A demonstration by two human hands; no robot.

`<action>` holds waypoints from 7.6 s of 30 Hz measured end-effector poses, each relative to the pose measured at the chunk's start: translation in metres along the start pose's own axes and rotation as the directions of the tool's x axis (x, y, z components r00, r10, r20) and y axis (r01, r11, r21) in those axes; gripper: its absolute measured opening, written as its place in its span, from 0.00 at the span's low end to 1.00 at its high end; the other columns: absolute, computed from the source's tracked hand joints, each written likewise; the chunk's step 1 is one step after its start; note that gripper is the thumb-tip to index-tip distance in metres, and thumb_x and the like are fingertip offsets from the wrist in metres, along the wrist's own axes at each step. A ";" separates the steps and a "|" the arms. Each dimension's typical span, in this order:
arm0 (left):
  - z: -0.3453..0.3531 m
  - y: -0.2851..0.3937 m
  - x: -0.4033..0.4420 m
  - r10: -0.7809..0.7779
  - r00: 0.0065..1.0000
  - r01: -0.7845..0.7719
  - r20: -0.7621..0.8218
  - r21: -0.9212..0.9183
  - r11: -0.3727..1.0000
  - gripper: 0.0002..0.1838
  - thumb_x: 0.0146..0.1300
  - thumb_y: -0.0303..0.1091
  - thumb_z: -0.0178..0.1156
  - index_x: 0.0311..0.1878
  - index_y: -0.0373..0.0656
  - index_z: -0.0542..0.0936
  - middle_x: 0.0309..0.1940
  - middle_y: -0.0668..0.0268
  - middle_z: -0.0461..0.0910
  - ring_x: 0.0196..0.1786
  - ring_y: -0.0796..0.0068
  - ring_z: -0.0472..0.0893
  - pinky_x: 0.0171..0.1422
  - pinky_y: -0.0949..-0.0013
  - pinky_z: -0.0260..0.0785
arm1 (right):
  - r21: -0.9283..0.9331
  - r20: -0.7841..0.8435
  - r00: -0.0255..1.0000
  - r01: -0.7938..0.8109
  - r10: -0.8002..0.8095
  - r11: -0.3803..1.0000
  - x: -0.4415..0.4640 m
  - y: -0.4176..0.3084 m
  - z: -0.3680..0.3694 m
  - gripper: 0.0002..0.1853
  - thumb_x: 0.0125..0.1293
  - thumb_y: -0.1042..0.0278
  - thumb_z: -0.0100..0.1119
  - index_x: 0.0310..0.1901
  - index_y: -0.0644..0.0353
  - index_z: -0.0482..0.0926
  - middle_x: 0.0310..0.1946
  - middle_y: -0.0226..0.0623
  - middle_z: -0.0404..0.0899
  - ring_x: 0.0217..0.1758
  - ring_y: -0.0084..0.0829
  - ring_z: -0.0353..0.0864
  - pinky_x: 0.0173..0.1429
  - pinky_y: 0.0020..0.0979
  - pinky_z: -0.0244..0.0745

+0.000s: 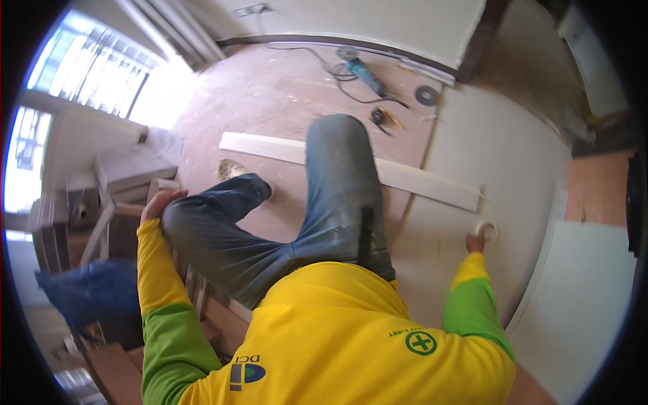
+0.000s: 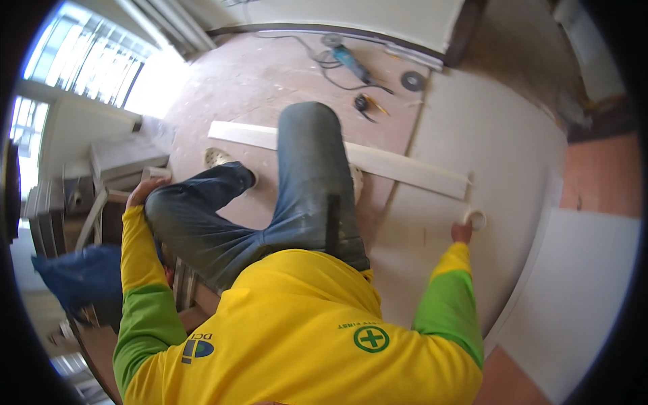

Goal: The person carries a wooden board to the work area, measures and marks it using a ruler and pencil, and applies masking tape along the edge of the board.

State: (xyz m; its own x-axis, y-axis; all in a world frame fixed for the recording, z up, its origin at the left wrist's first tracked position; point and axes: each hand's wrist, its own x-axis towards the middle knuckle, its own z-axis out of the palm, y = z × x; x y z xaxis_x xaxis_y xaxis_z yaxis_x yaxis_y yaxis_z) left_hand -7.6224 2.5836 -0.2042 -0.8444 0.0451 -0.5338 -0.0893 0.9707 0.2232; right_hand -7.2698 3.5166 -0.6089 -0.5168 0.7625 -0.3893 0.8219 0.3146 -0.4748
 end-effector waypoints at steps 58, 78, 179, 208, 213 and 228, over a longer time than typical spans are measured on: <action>-0.010 0.160 -0.105 -0.046 0.990 -0.036 -0.135 -0.545 0.838 0.31 0.63 0.61 0.61 0.49 0.39 0.86 0.43 0.60 0.87 0.43 0.72 0.84 0.53 0.71 0.74 | 0.634 0.313 0.265 0.656 -0.912 0.408 -0.277 -0.660 0.044 0.14 0.60 0.61 0.65 0.39 0.66 0.82 0.28 0.38 0.83 0.25 0.27 0.81 0.32 0.29 0.75; 0.000 0.120 0.036 0.096 0.995 -0.104 -0.041 -0.414 0.904 0.29 0.65 0.55 0.61 0.40 0.30 0.84 0.25 0.56 0.84 0.28 0.70 0.83 0.33 0.69 0.73 | 0.460 0.170 0.376 0.787 -0.911 0.411 -0.253 -0.639 0.036 0.14 0.54 0.59 0.63 0.34 0.62 0.80 0.31 0.49 0.83 0.37 0.50 0.82 0.43 0.44 0.75; 0.249 -0.034 0.176 -0.796 0.478 0.481 -0.371 -0.647 0.591 0.18 0.60 0.37 0.53 0.49 0.34 0.74 0.47 0.40 0.79 0.52 0.39 0.79 0.58 0.47 0.72 | 0.338 0.519 0.172 0.859 -0.837 0.386 -0.294 -0.744 0.093 0.14 0.60 0.63 0.66 0.39 0.66 0.81 0.31 0.48 0.83 0.31 0.37 0.82 0.38 0.34 0.75; 0.248 -0.047 0.169 -0.808 0.510 0.355 -0.294 -0.784 0.509 0.22 0.53 0.38 0.57 0.49 0.34 0.76 0.48 0.37 0.79 0.54 0.39 0.78 0.61 0.50 0.71 | 0.354 0.533 0.171 0.844 -0.829 0.402 -0.303 -0.750 0.089 0.13 0.61 0.64 0.65 0.40 0.67 0.82 0.30 0.46 0.82 0.29 0.33 0.80 0.37 0.32 0.74; 0.245 -0.040 0.175 -0.804 0.495 0.453 -0.329 -0.692 0.562 0.20 0.58 0.38 0.55 0.51 0.36 0.74 0.47 0.38 0.79 0.54 0.40 0.78 0.61 0.49 0.71 | 0.346 0.532 0.178 0.847 -0.828 0.404 -0.298 -0.748 0.091 0.14 0.61 0.65 0.66 0.41 0.67 0.82 0.30 0.45 0.82 0.29 0.32 0.80 0.37 0.32 0.74; 0.264 -0.048 0.173 -0.753 0.485 0.343 -0.445 -0.695 0.632 0.22 0.56 0.40 0.56 0.51 0.36 0.73 0.45 0.40 0.80 0.50 0.40 0.79 0.60 0.49 0.72 | 0.350 0.530 0.158 0.854 -0.833 0.385 -0.302 -0.750 0.090 0.14 0.61 0.64 0.66 0.41 0.67 0.81 0.32 0.47 0.83 0.30 0.34 0.81 0.38 0.32 0.75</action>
State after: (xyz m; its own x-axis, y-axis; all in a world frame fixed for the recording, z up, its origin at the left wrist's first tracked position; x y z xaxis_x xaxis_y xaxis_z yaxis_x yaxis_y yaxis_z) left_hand -7.6247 2.6068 -0.5229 -0.5775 -0.8139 -0.0638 -0.7133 0.4651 0.5243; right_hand -7.7515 2.9996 -0.2062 -0.8934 -0.4411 -0.0848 -0.2083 0.5741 -0.7918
